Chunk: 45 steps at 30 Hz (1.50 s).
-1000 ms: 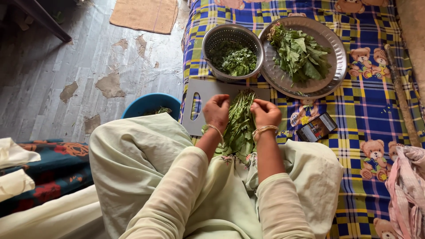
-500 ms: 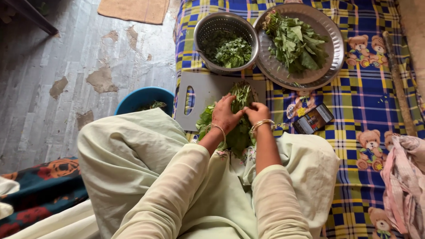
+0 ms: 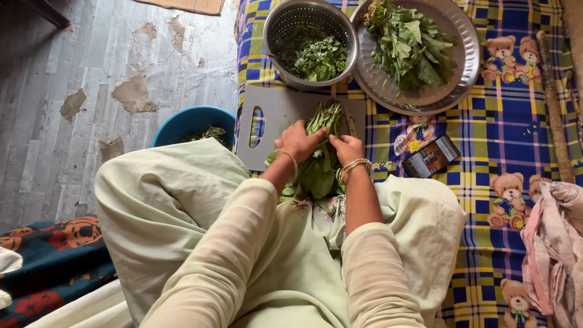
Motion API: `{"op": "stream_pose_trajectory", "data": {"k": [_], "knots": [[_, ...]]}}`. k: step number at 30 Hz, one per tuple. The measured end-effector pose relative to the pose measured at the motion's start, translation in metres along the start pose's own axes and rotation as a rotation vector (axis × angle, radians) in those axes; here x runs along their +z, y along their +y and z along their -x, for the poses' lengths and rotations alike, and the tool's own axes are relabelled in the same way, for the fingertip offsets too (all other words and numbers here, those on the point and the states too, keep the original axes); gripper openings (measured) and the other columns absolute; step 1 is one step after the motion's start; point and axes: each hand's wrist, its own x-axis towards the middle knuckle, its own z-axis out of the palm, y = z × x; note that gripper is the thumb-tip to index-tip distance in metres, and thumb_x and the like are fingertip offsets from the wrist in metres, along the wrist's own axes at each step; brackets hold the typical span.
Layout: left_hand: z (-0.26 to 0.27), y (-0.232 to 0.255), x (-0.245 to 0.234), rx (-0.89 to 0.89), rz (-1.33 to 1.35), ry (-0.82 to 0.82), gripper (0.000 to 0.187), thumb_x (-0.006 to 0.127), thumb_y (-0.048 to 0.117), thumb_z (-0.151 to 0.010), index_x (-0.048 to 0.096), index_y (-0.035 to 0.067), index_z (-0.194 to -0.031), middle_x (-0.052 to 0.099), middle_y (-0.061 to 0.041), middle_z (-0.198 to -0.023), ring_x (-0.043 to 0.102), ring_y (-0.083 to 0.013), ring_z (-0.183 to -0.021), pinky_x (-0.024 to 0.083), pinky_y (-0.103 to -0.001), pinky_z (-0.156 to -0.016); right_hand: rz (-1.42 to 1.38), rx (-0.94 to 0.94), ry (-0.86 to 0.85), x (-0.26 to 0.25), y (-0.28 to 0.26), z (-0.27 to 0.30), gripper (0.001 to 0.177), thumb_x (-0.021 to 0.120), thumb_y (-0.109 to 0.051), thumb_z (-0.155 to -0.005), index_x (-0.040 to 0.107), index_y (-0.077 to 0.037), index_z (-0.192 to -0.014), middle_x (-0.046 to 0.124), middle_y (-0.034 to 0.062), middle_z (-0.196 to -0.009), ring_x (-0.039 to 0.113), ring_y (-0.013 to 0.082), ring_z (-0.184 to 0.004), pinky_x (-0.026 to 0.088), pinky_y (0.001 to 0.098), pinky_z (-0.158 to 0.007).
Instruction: Picking and sorting green leafy vegetables from their stems while sitting on a bed.
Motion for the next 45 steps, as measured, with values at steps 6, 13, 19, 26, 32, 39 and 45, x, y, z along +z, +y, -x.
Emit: {"op": "stream_pose_trajectory", "data": {"k": [6,13,19,26,32,39,45], "knots": [[-0.029,-0.026,-0.003,0.025,0.635,-0.306,0.064,0.092,0.045,-0.064,0.079,-0.001,-0.105,0.080,-0.014,-0.103,0.076,-0.0209,-0.089,0.060,-0.035,-0.079,-0.162,-0.016,-0.147,-0.001,-0.002,0.000,0.019,0.071,-0.012,-0.093,0.076,0.000,-0.107,0.076,0.0044,-0.095,0.066,0.0123,-0.081,0.052,0.0284,-0.074],[-0.006,-0.022,-0.041,-0.097,0.899,-0.494,0.047,0.088,0.033,-0.072,0.077,0.003,-0.106,0.078,-0.009,-0.100,0.075,-0.0170,-0.082,0.061,-0.032,-0.075,-0.365,-0.030,-0.261,-0.012,-0.001,0.001,0.025,0.065,-0.003,-0.091,0.071,0.004,-0.114,0.075,0.0094,-0.105,0.068,0.0166,-0.093,0.052,0.0285,-0.087],[-0.014,-0.030,-0.032,-0.095,0.941,-0.509,0.048,0.088,0.031,-0.070,0.076,0.003,-0.107,0.078,-0.009,-0.096,0.075,-0.0195,-0.078,0.063,-0.036,-0.072,-0.375,-0.057,-0.214,-0.013,-0.011,0.012,0.025,0.067,-0.001,-0.092,0.071,0.004,-0.116,0.075,0.0095,-0.107,0.069,0.0135,-0.095,0.052,0.0262,-0.088],[-0.040,-0.044,0.015,0.016,0.622,-0.148,0.063,0.095,0.041,-0.063,0.074,0.003,-0.108,0.079,-0.010,-0.101,0.076,-0.0201,-0.088,0.061,-0.038,-0.083,-0.009,-0.313,0.050,-0.001,-0.033,0.032,0.025,0.079,-0.016,-0.088,0.077,-0.010,-0.113,0.073,0.0018,-0.094,0.065,0.0089,-0.084,0.052,0.0254,-0.075],[-0.012,-0.022,0.002,-0.073,0.186,-0.044,0.091,0.086,0.070,-0.053,0.070,0.013,-0.122,0.074,-0.007,-0.121,0.068,-0.0260,-0.116,0.037,-0.058,-0.108,0.071,-0.350,0.233,0.014,-0.038,-0.019,0.026,0.079,-0.028,-0.089,0.079,-0.006,-0.103,0.076,-0.0021,-0.090,0.066,0.0085,-0.082,0.053,0.0255,-0.075],[-0.010,-0.018,-0.005,-0.085,0.170,-0.086,0.094,0.079,0.075,-0.052,0.071,0.015,-0.123,0.074,-0.006,-0.124,0.066,-0.0270,-0.121,0.027,-0.066,-0.113,-0.090,-0.206,0.039,0.025,-0.061,-0.038,0.031,0.089,-0.021,-0.079,0.075,-0.003,-0.100,0.075,0.0024,-0.090,0.067,0.0107,-0.078,0.054,0.0267,-0.069],[-0.026,-0.033,0.011,-0.099,0.292,-0.050,0.107,0.060,0.091,-0.074,0.064,0.003,-0.135,0.070,-0.018,-0.131,0.064,-0.0320,-0.128,0.027,-0.062,-0.118,-0.158,-0.288,0.083,0.021,-0.067,-0.016,0.023,0.087,-0.013,-0.081,0.074,-0.006,-0.099,0.073,0.0000,-0.089,0.066,0.0062,-0.077,0.053,0.0221,-0.067]]}}
